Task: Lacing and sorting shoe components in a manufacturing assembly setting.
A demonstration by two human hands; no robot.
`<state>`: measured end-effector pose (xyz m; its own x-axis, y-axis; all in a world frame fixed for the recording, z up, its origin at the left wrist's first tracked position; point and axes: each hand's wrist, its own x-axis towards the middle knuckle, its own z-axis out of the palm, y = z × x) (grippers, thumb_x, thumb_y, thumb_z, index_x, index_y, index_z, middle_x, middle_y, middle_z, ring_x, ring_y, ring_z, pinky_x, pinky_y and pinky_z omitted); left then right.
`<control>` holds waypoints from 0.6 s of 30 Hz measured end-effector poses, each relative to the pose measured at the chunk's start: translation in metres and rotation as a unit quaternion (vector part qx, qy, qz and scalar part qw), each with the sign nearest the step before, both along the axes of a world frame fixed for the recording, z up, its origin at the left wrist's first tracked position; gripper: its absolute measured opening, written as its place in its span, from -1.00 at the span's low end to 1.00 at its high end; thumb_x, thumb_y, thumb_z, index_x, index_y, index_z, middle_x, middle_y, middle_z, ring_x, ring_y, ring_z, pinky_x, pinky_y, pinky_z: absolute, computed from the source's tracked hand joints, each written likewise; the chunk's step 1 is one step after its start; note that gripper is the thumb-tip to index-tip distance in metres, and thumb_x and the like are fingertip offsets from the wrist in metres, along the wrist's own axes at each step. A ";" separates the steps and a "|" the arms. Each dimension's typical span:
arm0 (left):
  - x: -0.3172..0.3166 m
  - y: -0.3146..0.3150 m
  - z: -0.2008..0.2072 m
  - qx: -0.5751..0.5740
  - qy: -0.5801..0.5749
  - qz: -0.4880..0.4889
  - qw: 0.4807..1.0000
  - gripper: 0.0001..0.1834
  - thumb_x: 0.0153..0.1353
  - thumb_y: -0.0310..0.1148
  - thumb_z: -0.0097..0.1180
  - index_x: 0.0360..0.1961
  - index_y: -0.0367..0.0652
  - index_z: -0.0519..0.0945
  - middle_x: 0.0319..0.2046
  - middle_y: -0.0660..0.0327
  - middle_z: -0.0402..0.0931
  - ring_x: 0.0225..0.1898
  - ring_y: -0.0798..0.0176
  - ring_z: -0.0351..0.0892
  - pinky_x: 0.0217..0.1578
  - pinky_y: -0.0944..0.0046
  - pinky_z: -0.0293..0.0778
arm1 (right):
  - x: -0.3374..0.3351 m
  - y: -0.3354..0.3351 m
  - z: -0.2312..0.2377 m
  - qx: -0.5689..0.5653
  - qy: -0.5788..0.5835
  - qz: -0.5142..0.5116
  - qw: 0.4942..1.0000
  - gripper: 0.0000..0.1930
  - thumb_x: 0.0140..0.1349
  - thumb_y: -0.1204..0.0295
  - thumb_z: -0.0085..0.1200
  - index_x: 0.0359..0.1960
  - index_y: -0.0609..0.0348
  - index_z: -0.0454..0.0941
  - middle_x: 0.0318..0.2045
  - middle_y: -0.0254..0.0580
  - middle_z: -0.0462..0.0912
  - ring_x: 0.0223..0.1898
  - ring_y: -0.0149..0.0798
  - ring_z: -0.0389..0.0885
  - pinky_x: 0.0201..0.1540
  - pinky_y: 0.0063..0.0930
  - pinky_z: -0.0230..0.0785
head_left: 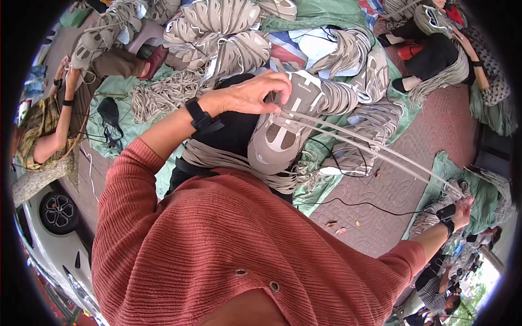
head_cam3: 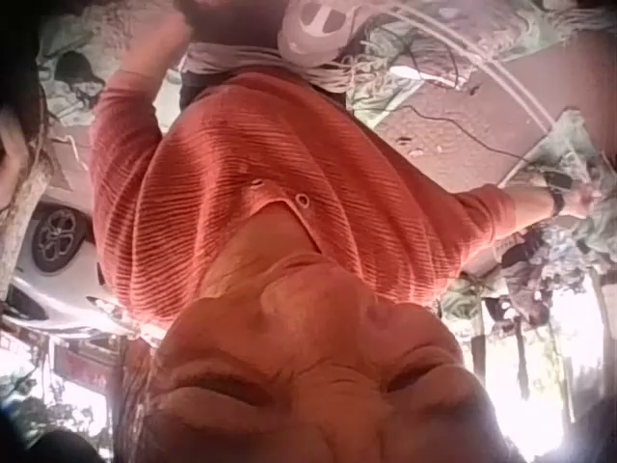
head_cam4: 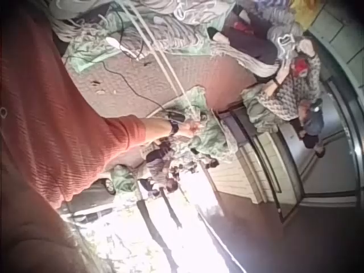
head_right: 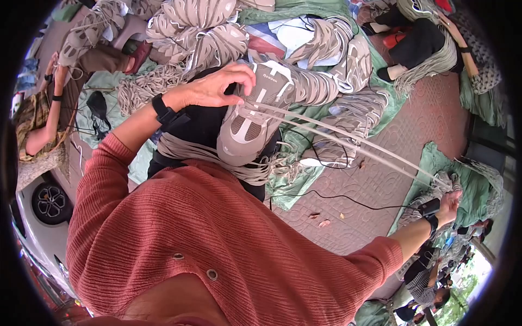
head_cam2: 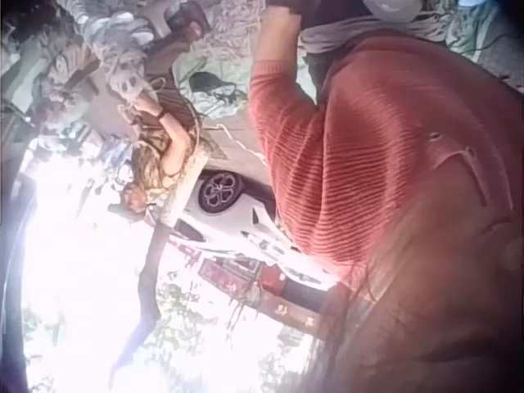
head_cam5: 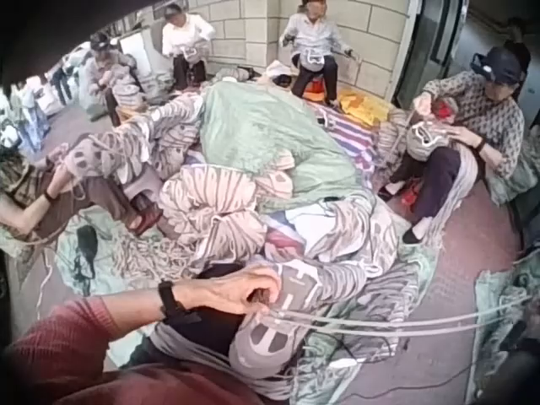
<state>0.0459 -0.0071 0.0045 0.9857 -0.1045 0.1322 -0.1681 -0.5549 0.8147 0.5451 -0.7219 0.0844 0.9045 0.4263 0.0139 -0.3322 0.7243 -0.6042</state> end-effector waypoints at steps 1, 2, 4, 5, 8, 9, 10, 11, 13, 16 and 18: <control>0.004 -0.004 -0.001 0.015 -0.003 0.007 1.000 -0.78 -0.14 -0.43 0.24 -0.44 -0.10 0.46 -0.23 0.24 0.34 -0.12 0.13 0.25 -0.03 0.19 0.19 | -0.001 0.004 0.009 -0.003 -0.002 0.001 1.000 -0.54 0.11 0.53 -0.31 0.09 0.34 0.31 0.04 -0.03 0.46 0.04 -0.10 0.43 0.07 -0.20 0.19; 0.006 -0.008 -0.002 0.033 -0.004 0.015 0.999 -0.77 -0.14 -0.41 0.24 -0.44 -0.11 0.45 -0.28 0.24 0.35 -0.15 0.13 0.27 -0.06 0.19 0.21 | -0.002 0.013 0.016 0.014 0.001 0.015 1.000 -0.54 0.11 0.53 -0.30 0.09 0.33 0.31 0.04 -0.03 0.45 0.04 -0.09 0.43 0.07 -0.22 0.19; 0.011 -0.015 -0.005 0.061 -0.007 0.020 0.998 -0.77 -0.12 -0.40 0.24 -0.44 -0.11 0.44 -0.31 0.25 0.34 -0.17 0.13 0.27 -0.08 0.19 0.21 | -0.006 0.036 0.036 -0.028 -0.007 -0.104 0.994 -0.58 0.17 0.49 -0.28 0.10 0.27 0.32 0.02 -0.06 0.48 0.03 -0.18 0.45 0.04 -0.34 0.22; 0.014 -0.019 -0.007 0.099 -0.002 0.026 0.995 -0.77 -0.11 -0.39 0.24 -0.44 -0.11 0.43 -0.33 0.26 0.33 -0.19 0.13 0.27 -0.11 0.19 0.21 | -0.011 0.057 0.034 -0.026 -0.008 -0.105 0.994 -0.58 0.17 0.49 -0.28 0.10 0.27 0.32 0.02 -0.06 0.48 0.03 -0.18 0.45 0.04 -0.34 0.22; 0.024 -0.028 -0.011 0.149 -0.032 0.031 0.988 -0.77 -0.11 -0.35 0.24 -0.47 -0.11 0.42 -0.38 0.26 0.32 -0.23 0.13 0.27 -0.15 0.20 0.20 | -0.048 0.138 0.000 -0.272 -0.070 -0.142 0.949 -0.67 0.24 0.35 -0.15 0.02 0.15 0.40 -0.11 -0.17 0.56 -0.17 -0.34 0.54 -0.13 -0.52 0.34; 0.027 -0.030 -0.011 0.168 -0.038 0.033 0.984 -0.77 -0.10 -0.36 0.24 -0.49 -0.12 0.41 -0.39 0.26 0.31 -0.23 0.13 0.27 -0.17 0.20 0.20 | -0.062 0.165 -0.007 -0.262 -0.065 -0.135 0.953 -0.69 0.24 0.30 -0.08 -0.01 0.09 0.43 -0.19 -0.23 0.60 -0.28 -0.41 0.57 -0.24 -0.58 0.38; 0.026 -0.030 -0.011 0.173 -0.035 0.035 0.984 -0.77 -0.10 -0.36 0.24 -0.49 -0.12 0.41 -0.39 0.26 0.31 -0.23 0.13 0.27 -0.17 0.20 0.20 | -0.089 0.211 -0.022 -0.312 -0.070 -0.130 0.939 -0.71 0.23 0.28 -0.05 -0.05 0.04 0.45 -0.27 -0.28 0.59 -0.38 -0.47 0.54 -0.35 -0.66 0.36; 0.023 -0.028 -0.012 0.197 -0.038 0.028 0.979 -0.80 -0.09 -0.35 0.21 -0.50 -0.12 0.42 -0.39 0.25 0.32 -0.22 0.14 0.28 -0.19 0.18 0.20 | -0.130 0.267 -0.032 -0.363 -0.077 -0.124 0.921 -0.74 0.21 0.26 -0.01 -0.09 0.00 0.48 -0.35 -0.34 0.59 -0.48 -0.53 0.50 -0.46 -0.73 0.33; 0.018 -0.026 -0.014 0.221 -0.044 0.021 0.974 -0.82 -0.08 -0.35 0.18 -0.51 -0.13 0.43 -0.39 0.24 0.33 -0.21 0.15 0.28 -0.20 0.17 0.21 | -0.202 0.353 -0.039 -0.431 -0.062 -0.022 0.900 -0.71 0.22 0.21 -0.02 -0.05 -0.07 0.48 -0.60 -0.57 0.35 -0.64 -0.66 0.22 -0.66 -0.85 0.05; 0.023 -0.030 -0.017 0.204 -0.057 0.023 0.977 -0.83 -0.07 -0.39 0.12 -0.54 -0.12 0.35 -0.43 0.23 0.34 -0.25 0.16 0.31 -0.22 0.16 0.19 | -0.290 0.419 -0.061 -0.483 -0.071 0.089 0.868 -0.68 0.26 0.28 -0.09 -0.02 0.13 0.46 -0.63 -0.58 0.26 -0.62 -0.65 0.19 -0.60 -0.80 -0.01; 0.029 -0.034 -0.014 0.204 -0.059 0.009 0.977 -0.81 -0.06 -0.39 0.13 -0.53 -0.11 0.34 -0.46 0.25 0.35 -0.28 0.16 0.33 -0.22 0.17 0.18 | -0.325 0.436 -0.078 -0.447 -0.097 0.194 0.868 -0.75 0.25 0.35 -0.10 -0.08 0.11 0.48 -0.62 -0.55 0.33 -0.58 -0.61 0.25 -0.52 -0.80 0.04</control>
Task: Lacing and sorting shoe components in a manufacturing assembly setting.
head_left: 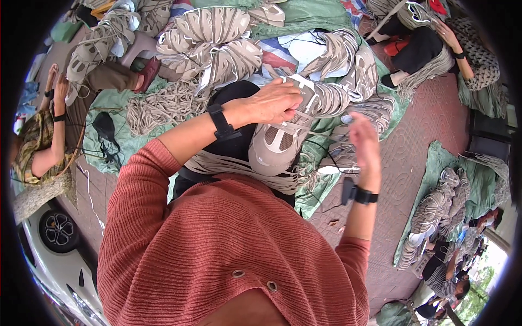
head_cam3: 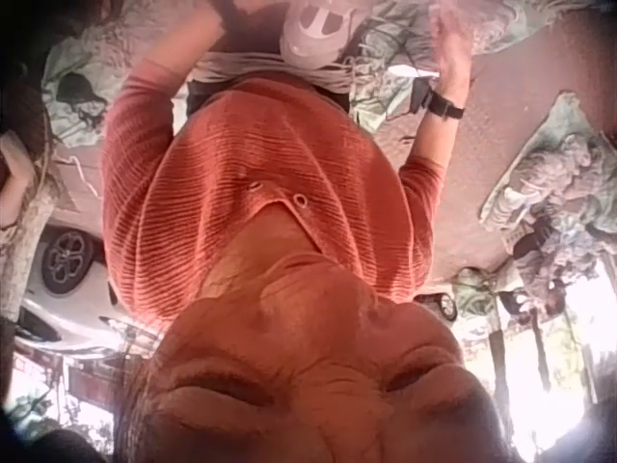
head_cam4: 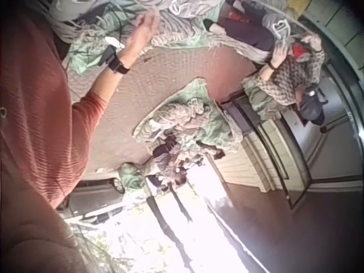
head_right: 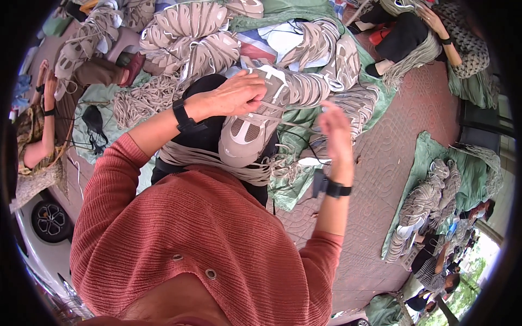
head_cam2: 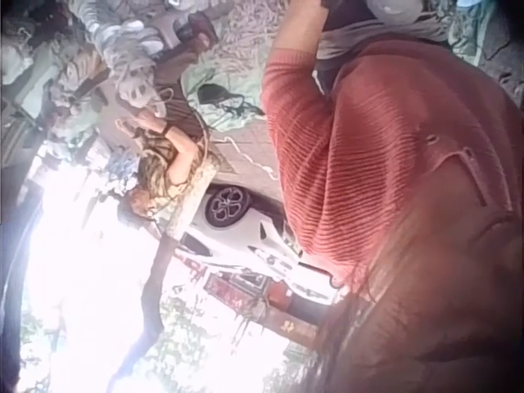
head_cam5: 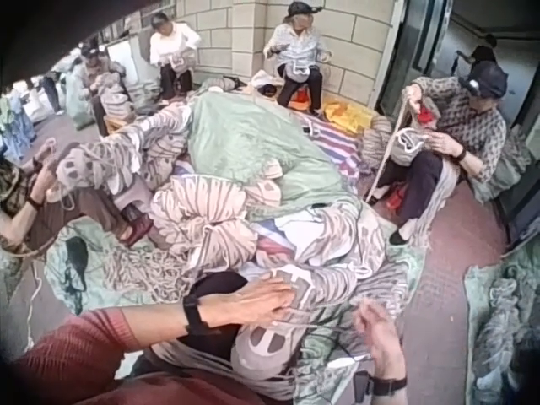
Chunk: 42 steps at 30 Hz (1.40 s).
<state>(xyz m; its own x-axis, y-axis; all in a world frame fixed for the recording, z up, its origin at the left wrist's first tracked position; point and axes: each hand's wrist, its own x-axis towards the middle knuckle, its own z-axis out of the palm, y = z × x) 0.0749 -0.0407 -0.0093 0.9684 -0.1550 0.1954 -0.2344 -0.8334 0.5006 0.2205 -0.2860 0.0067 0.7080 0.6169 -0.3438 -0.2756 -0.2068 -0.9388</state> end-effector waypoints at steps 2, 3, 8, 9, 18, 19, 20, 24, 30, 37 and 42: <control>0.000 -0.002 0.004 0.004 0.006 -0.010 1.000 -0.80 -0.06 -0.39 0.14 -0.52 -0.10 0.32 -0.50 0.26 0.36 -0.31 0.16 0.35 -0.23 0.17 0.17 | -0.032 0.019 -0.007 -0.012 -0.025 0.073 0.997 -0.79 0.24 0.39 -0.12 -0.13 0.09 0.48 -0.60 -0.49 0.42 -0.54 -0.59 0.30 -0.45 -0.77 0.09; -0.002 -0.004 0.007 -0.027 0.018 -0.005 0.999 -0.79 -0.07 -0.40 0.15 -0.50 -0.09 0.33 -0.53 0.28 0.36 -0.32 0.16 0.37 -0.23 0.18 0.16 | -0.044 0.025 -0.008 -0.017 -0.051 0.103 0.993 -0.80 0.26 0.41 -0.13 -0.15 0.12 0.48 -0.56 -0.43 0.50 -0.49 -0.59 0.34 -0.38 -0.73 0.13; -0.005 -0.002 0.012 -0.047 0.081 -0.002 0.996 -0.78 -0.06 -0.52 0.11 -0.40 -0.09 0.34 -0.54 0.26 0.35 -0.36 0.17 0.38 -0.22 0.17 0.13 | -0.070 0.044 -0.014 -0.008 -0.115 0.122 0.986 -0.81 0.27 0.43 -0.14 -0.16 0.17 0.47 -0.53 -0.39 0.55 -0.49 -0.56 0.35 -0.39 -0.67 0.20; -0.005 -0.002 0.011 -0.043 0.079 -0.010 0.996 -0.78 -0.06 -0.52 0.11 -0.40 -0.09 0.34 -0.54 0.26 0.35 -0.36 0.17 0.38 -0.22 0.17 0.13 | -0.072 0.046 -0.016 -0.006 -0.118 0.113 0.987 -0.81 0.27 0.43 -0.14 -0.16 0.17 0.47 -0.53 -0.39 0.55 -0.49 -0.56 0.35 -0.39 -0.67 0.20; -0.014 0.022 0.020 -0.251 0.170 0.059 0.951 -0.92 0.01 -0.46 0.02 -0.44 -0.20 0.51 -0.41 0.23 0.48 -0.25 0.22 0.43 -0.18 0.26 0.23 | -0.096 0.058 -0.033 0.009 -0.182 0.017 0.983 -0.85 0.19 0.59 -0.06 -0.21 0.28 0.48 -0.42 -0.28 0.58 -0.36 -0.48 0.54 -0.22 -0.63 0.34; -0.020 0.034 0.020 -0.515 0.220 0.078 0.825 -0.90 0.02 -0.46 0.01 -0.43 -0.23 0.53 -0.38 0.25 0.51 -0.25 0.28 0.45 -0.17 0.31 0.27 | -0.096 0.058 -0.034 0.007 -0.164 0.027 0.986 -0.84 0.20 0.60 -0.06 -0.19 0.29 0.47 -0.39 -0.33 0.57 -0.32 -0.50 0.53 -0.19 -0.67 0.31; -0.027 0.048 0.020 -0.605 0.185 0.096 0.769 -0.85 0.01 -0.46 0.02 -0.36 -0.25 0.53 -0.33 0.25 0.52 -0.26 0.36 0.47 -0.16 0.39 0.32 | -0.096 0.057 -0.032 0.022 -0.152 0.018 0.988 -0.83 0.19 0.61 -0.04 -0.19 0.29 0.48 -0.36 -0.31 0.59 -0.30 -0.50 0.54 -0.18 -0.68 0.32; -0.068 0.101 0.039 -0.767 0.083 0.175 0.612 -0.91 -0.01 -0.49 0.01 -0.40 -0.17 0.45 -0.37 0.21 0.48 -0.27 0.27 0.47 -0.13 0.26 0.38 | -0.096 0.062 -0.038 0.086 -0.161 -0.077 0.980 -0.88 0.12 0.61 0.03 -0.30 0.25 0.55 -0.42 -0.23 0.64 -0.34 -0.43 0.58 -0.19 -0.61 0.34; -0.150 0.168 0.033 -0.733 0.018 0.361 0.576 -0.89 0.02 -0.41 0.06 -0.39 -0.13 0.47 -0.41 0.27 0.47 -0.35 0.26 0.43 -0.22 0.28 0.38 | -0.104 0.059 -0.036 -0.023 -0.363 -0.049 0.930 -0.89 0.07 0.56 0.07 -0.34 0.16 0.51 -0.47 -0.20 0.60 -0.40 -0.23 0.57 -0.19 -0.43 0.25; -0.193 0.190 0.013 0.016 0.354 0.489 0.797 -0.72 0.16 -0.17 -0.04 -0.45 -0.16 0.55 -0.60 0.13 0.51 -0.49 0.02 0.52 -0.38 0.12 0.43 | -0.109 0.050 -0.037 -0.046 -0.385 -0.001 0.922 -0.93 0.07 0.55 0.06 -0.38 0.20 0.50 -0.56 -0.18 0.58 -0.54 -0.26 0.55 -0.29 -0.46 0.31; -0.114 0.110 0.018 -0.004 0.066 0.306 0.950 -0.82 0.10 -0.29 0.10 -0.45 -0.19 0.52 -0.48 0.03 0.53 -0.40 -0.06 0.52 -0.35 0.09 0.42 | -0.101 0.050 -0.032 -0.016 -0.173 -0.024 0.985 -0.94 0.10 0.55 0.04 -0.39 0.27 0.49 -0.55 -0.29 0.57 -0.50 -0.46 0.50 -0.36 -0.60 0.34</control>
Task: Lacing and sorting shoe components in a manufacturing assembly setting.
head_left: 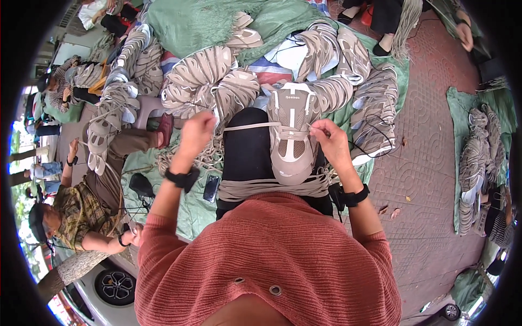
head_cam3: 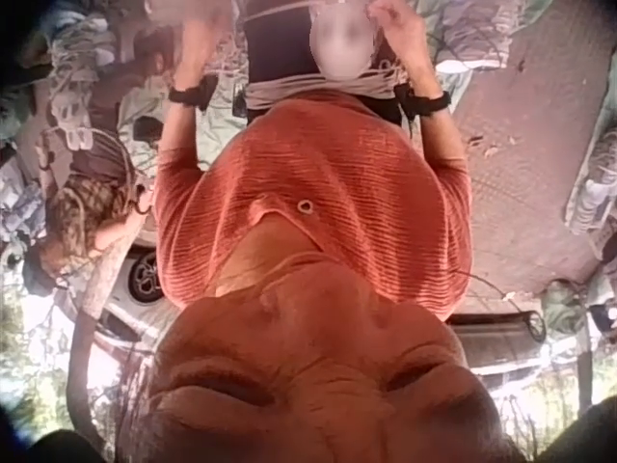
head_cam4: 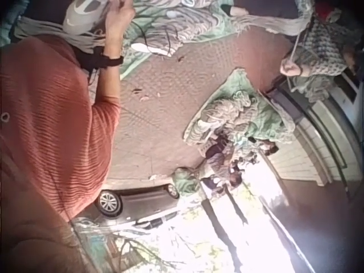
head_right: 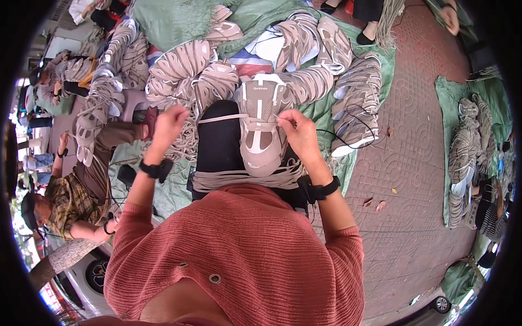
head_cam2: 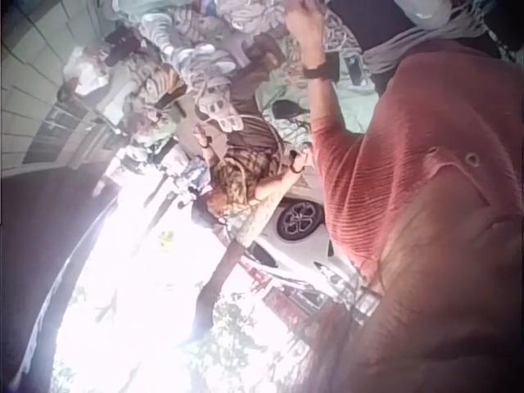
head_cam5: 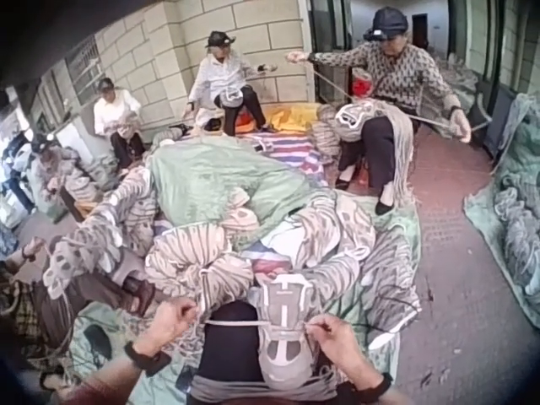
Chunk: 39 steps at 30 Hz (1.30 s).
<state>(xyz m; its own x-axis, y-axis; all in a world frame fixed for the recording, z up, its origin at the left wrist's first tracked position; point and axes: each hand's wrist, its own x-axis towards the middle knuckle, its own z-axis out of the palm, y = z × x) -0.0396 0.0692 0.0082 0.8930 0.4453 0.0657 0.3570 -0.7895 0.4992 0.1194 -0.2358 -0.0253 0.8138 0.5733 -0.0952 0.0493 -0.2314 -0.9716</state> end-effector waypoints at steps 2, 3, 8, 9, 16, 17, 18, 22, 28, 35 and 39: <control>0.041 -0.041 0.002 -0.019 -0.095 -0.108 0.989 -0.90 0.03 -0.38 0.15 -0.49 -0.16 0.51 -0.50 0.14 0.49 -0.40 0.05 0.47 -0.36 0.13 0.37 | 0.002 0.002 -0.002 -0.004 -0.007 0.023 1.000 -0.94 0.11 0.56 0.04 -0.39 0.28 0.47 -0.52 -0.36 0.54 -0.45 -0.53 0.47 -0.36 -0.65 0.31; 0.061 -0.061 0.006 -0.035 -0.093 -0.156 0.983 -0.91 0.01 -0.38 0.15 -0.50 -0.13 0.50 -0.53 0.18 0.45 -0.39 0.09 0.44 -0.35 0.15 0.34 | 0.002 0.002 -0.004 -0.005 -0.006 0.021 1.000 -0.94 0.11 0.56 0.04 -0.39 0.28 0.47 -0.52 -0.36 0.54 -0.45 -0.53 0.47 -0.36 -0.65 0.31; 0.105 -0.121 -0.008 0.015 -0.058 -0.289 0.955 -0.87 -0.11 -0.47 0.11 -0.46 -0.08 0.47 -0.45 0.24 0.34 -0.27 0.17 0.32 -0.18 0.21 0.12 | 0.005 -0.001 -0.010 -0.033 0.013 0.049 0.998 -0.94 0.05 0.56 0.05 -0.44 0.28 0.47 -0.55 -0.29 0.55 -0.47 -0.46 0.49 -0.37 -0.57 0.32; 0.107 -0.122 -0.011 0.016 -0.056 -0.290 0.955 -0.87 -0.11 -0.47 0.11 -0.46 -0.08 0.47 -0.45 0.24 0.34 -0.27 0.17 0.32 -0.18 0.21 0.12 | 0.007 0.000 -0.011 -0.016 0.029 0.044 0.998 -0.94 0.01 0.55 0.05 -0.46 0.28 0.49 -0.57 -0.24 0.57 -0.51 -0.42 0.51 -0.39 -0.53 0.35; 0.122 -0.125 0.002 0.068 0.006 -0.360 0.931 -0.82 -0.18 -0.49 0.13 -0.46 -0.12 0.47 -0.41 0.20 0.33 -0.22 0.15 0.30 -0.19 0.18 0.10 | 0.018 -0.002 -0.012 0.000 0.141 0.084 0.986 -0.91 -0.07 0.52 0.03 -0.52 0.29 0.51 -0.58 -0.29 0.56 -0.49 -0.44 0.45 -0.38 -0.59 0.27; 0.123 -0.126 0.003 0.076 0.014 -0.375 0.924 -0.81 -0.19 -0.51 0.13 -0.45 -0.12 0.47 -0.39 0.19 0.32 -0.21 0.15 0.29 -0.20 0.18 0.09 | 0.018 0.000 -0.016 0.002 0.143 0.083 0.986 -0.91 -0.07 0.52 0.03 -0.52 0.29 0.51 -0.58 -0.29 0.56 -0.49 -0.44 0.45 -0.38 -0.59 0.27; 0.123 -0.127 0.001 0.077 0.016 -0.377 0.923 -0.81 -0.19 -0.51 0.13 -0.45 -0.12 0.47 -0.39 0.19 0.32 -0.21 0.15 0.29 -0.20 0.18 0.09 | 0.016 0.002 -0.022 0.001 0.147 0.069 0.987 -0.91 -0.08 0.53 0.04 -0.52 0.30 0.51 -0.58 -0.29 0.56 -0.49 -0.45 0.45 -0.38 -0.59 0.27; 0.119 -0.127 -0.009 0.002 0.002 -0.391 0.920 -0.75 -0.18 -0.59 0.10 -0.39 -0.13 0.44 -0.38 0.21 0.29 -0.20 0.15 0.27 -0.21 0.19 0.07 | 0.012 0.007 -0.018 0.053 0.228 0.022 0.972 -0.92 -0.08 0.52 0.07 -0.53 0.27 0.52 -0.63 -0.24 0.53 -0.53 -0.36 0.47 -0.41 -0.55 0.28; 0.118 -0.126 -0.010 -0.069 -0.009 -0.388 0.919 -0.72 -0.17 -0.61 0.12 -0.37 -0.12 0.43 -0.38 0.21 0.28 -0.23 0.13 0.28 -0.21 0.20 0.09 | 0.032 -0.001 0.018 -0.089 -0.365 0.046 0.926 -0.67 -0.09 0.25 0.26 -0.27 0.00 0.51 -0.32 -0.19 0.45 -0.27 -0.11 0.47 -0.23 -0.33 0.28; 0.129 -0.118 -0.015 -0.019 -0.013 -0.450 0.893 -0.79 -0.09 -0.55 0.10 -0.36 -0.13 0.44 -0.40 0.19 0.31 -0.29 0.11 0.36 -0.22 0.16 0.23 | 0.058 0.001 0.007 -0.117 -0.381 0.235 0.887 -0.63 -0.09 0.19 0.26 -0.27 0.02 0.45 -0.33 -0.19 0.33 -0.23 -0.10 0.43 -0.23 -0.25 0.26; 0.132 -0.109 -0.005 0.025 -0.031 -0.471 0.881 -0.80 -0.08 -0.57 0.05 -0.36 -0.16 0.44 -0.39 0.18 0.33 -0.32 0.08 0.39 -0.27 0.14 0.30 | 0.054 -0.005 0.008 -0.053 -0.297 0.243 0.922 -0.69 -0.06 0.27 0.24 -0.31 0.06 0.44 -0.36 -0.19 0.30 -0.30 -0.07 0.43 -0.29 -0.28 0.30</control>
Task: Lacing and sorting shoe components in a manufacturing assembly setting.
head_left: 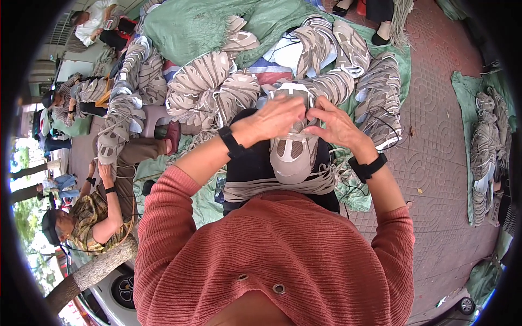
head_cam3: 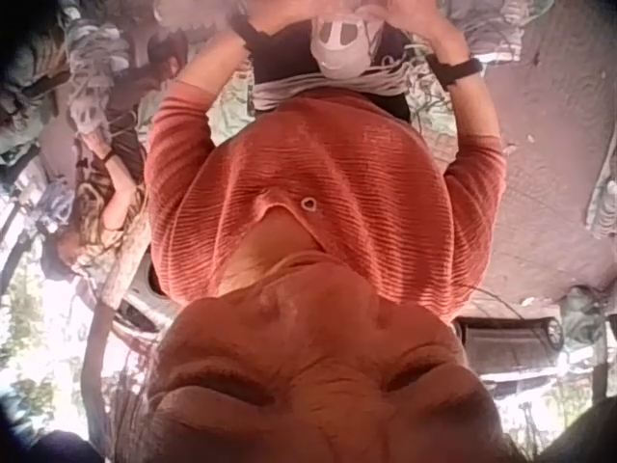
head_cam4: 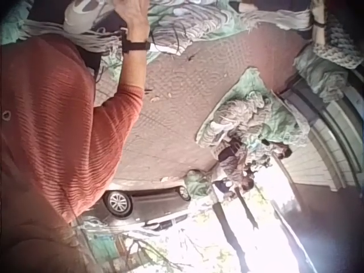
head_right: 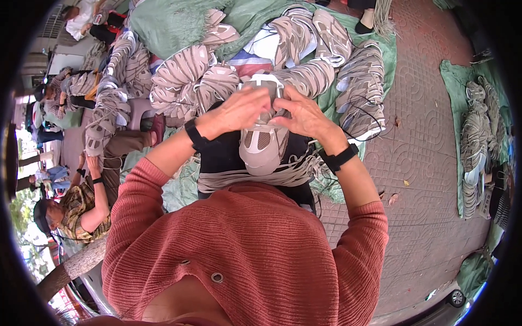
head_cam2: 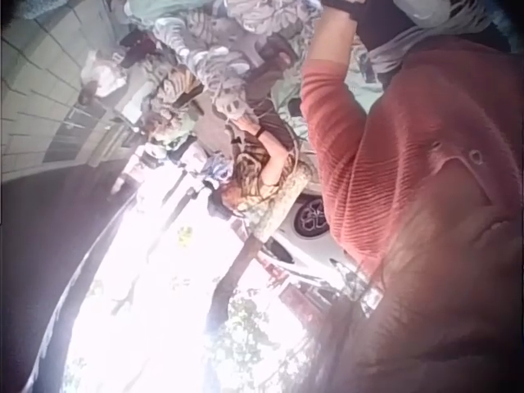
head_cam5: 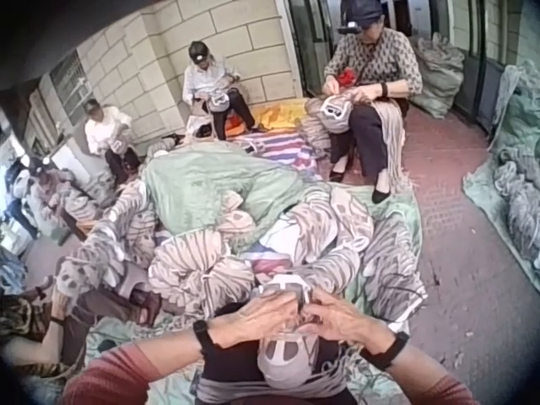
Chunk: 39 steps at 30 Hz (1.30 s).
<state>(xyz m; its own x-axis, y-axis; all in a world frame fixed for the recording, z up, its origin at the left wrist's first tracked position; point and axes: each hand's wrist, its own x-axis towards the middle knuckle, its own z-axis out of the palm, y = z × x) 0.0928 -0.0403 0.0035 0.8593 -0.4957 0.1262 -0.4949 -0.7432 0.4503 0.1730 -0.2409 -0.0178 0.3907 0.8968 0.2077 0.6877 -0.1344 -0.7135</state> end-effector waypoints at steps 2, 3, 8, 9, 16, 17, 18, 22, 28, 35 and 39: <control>0.004 0.022 0.017 0.176 -0.136 0.055 0.973 -0.80 -0.09 -0.59 0.00 -0.36 -0.19 0.44 -0.38 0.17 0.34 -0.31 0.04 0.40 -0.31 0.12 0.34 | -0.004 -0.002 0.002 0.017 0.003 -0.006 1.000 -0.72 -0.04 0.30 0.23 -0.32 0.07 0.44 -0.36 -0.19 0.30 -0.31 -0.07 0.43 -0.30 -0.29 0.31; 0.006 0.041 0.025 0.180 -0.147 0.126 0.964 -0.80 -0.10 -0.59 -0.01 -0.37 -0.16 0.46 -0.37 0.16 0.35 -0.34 0.02 0.40 -0.33 0.10 0.35 | -0.006 -0.003 0.004 0.014 0.013 -0.007 1.000 -0.74 -0.03 0.38 0.21 -0.31 0.10 0.44 -0.36 -0.17 0.29 -0.31 -0.09 0.42 -0.29 -0.32 0.30; -0.007 0.208 0.072 0.186 -0.192 0.487 0.832 -0.80 0.03 -0.49 -0.03 -0.25 -0.12 0.43 -0.31 0.08 0.49 -0.35 -0.03 0.54 -0.37 0.04 0.44 | -0.007 -0.004 0.010 -0.008 0.018 -0.020 1.000 -0.77 -0.01 0.46 0.17 -0.30 0.13 0.43 -0.34 -0.16 0.28 -0.30 -0.12 0.41 -0.28 -0.35 0.29; -0.016 0.238 0.087 0.192 -0.205 0.541 0.793 -0.80 0.10 -0.40 -0.06 -0.21 -0.09 0.42 -0.25 0.05 0.49 -0.25 -0.06 0.52 -0.30 0.02 0.43 | -0.006 -0.005 0.009 -0.016 0.015 -0.018 1.000 -0.77 0.00 0.46 0.17 -0.30 0.13 0.42 -0.34 -0.17 0.28 -0.30 -0.12 0.41 -0.28 -0.35 0.29; -0.135 0.424 0.165 0.205 -0.314 0.751 0.543 -0.72 0.01 -0.31 -0.02 -0.36 -0.32 0.56 -0.37 -0.12 0.54 -0.34 -0.17 0.54 -0.27 0.01 0.45 | -0.004 0.001 0.011 -0.024 0.010 -0.006 1.000 -0.76 -0.01 0.39 0.18 -0.31 0.09 0.43 -0.35 -0.16 0.29 -0.28 -0.07 0.43 -0.28 -0.27 0.31; -0.139 0.424 0.155 0.165 -0.301 0.755 0.559 -0.72 0.01 -0.31 -0.02 -0.38 -0.35 0.54 -0.40 -0.11 0.54 -0.39 -0.14 0.54 -0.28 0.03 0.45 | -0.004 0.001 0.012 -0.028 0.009 -0.007 1.000 -0.76 -0.01 0.39 0.18 -0.31 0.09 0.43 -0.35 -0.16 0.29 -0.28 -0.07 0.43 -0.28 -0.27 0.31; -0.142 0.424 0.144 0.124 -0.288 0.758 0.573 -0.71 0.00 -0.31 -0.01 -0.41 -0.38 0.53 -0.42 -0.10 0.54 -0.44 -0.10 0.55 -0.29 0.05 0.45 | -0.003 0.001 0.013 -0.039 0.007 -0.009 0.999 -0.76 -0.02 0.39 0.19 -0.31 0.08 0.44 -0.35 -0.17 0.30 -0.28 -0.08 0.43 -0.27 -0.27 0.30; -0.156 0.422 0.077 -0.313 -0.299 0.695 0.574 -0.84 0.11 -0.48 -0.10 -0.32 -0.36 0.41 -0.47 0.09 0.51 -0.53 0.23 0.57 -0.55 0.43 0.50 | -0.004 0.010 0.021 0.005 -0.082 0.000 0.997 -0.76 -0.06 0.41 0.20 -0.32 0.04 0.47 -0.36 -0.24 0.31 -0.28 -0.16 0.43 -0.25 -0.28 0.26; -0.128 0.347 0.045 -0.521 -0.158 0.662 0.515 -0.74 0.15 -0.44 -0.14 -0.24 -0.48 0.33 -0.20 -0.09 0.44 -0.21 0.00 0.55 -0.17 0.18 0.54 | -0.020 0.011 0.043 -0.039 -0.158 0.074 0.984 -0.80 -0.15 0.51 0.16 -0.41 0.04 0.49 -0.36 -0.28 0.34 -0.25 -0.26 0.41 -0.15 -0.34 0.16; -0.107 0.302 0.047 -0.642 -0.111 0.601 0.463 -0.71 0.15 -0.42 -0.27 -0.20 -0.47 0.25 -0.18 -0.16 0.41 -0.08 -0.12 0.48 -0.02 0.05 0.45 | -0.023 0.015 0.045 -0.104 -0.391 0.101 0.909 -0.82 -0.14 0.43 0.05 -0.42 0.11 0.49 -0.30 -0.26 0.41 -0.18 -0.26 0.42 0.04 -0.33 0.12; -0.105 0.280 0.035 -0.616 -0.061 0.601 0.505 -0.76 0.14 -0.42 -0.21 -0.27 -0.41 0.34 -0.33 -0.02 0.46 -0.25 0.00 0.54 -0.21 0.17 0.49 | -0.020 0.016 0.040 -0.113 -0.347 0.117 0.924 -0.82 -0.15 0.48 0.07 -0.42 0.10 0.48 -0.29 -0.26 0.40 -0.17 -0.28 0.42 0.03 -0.31 0.12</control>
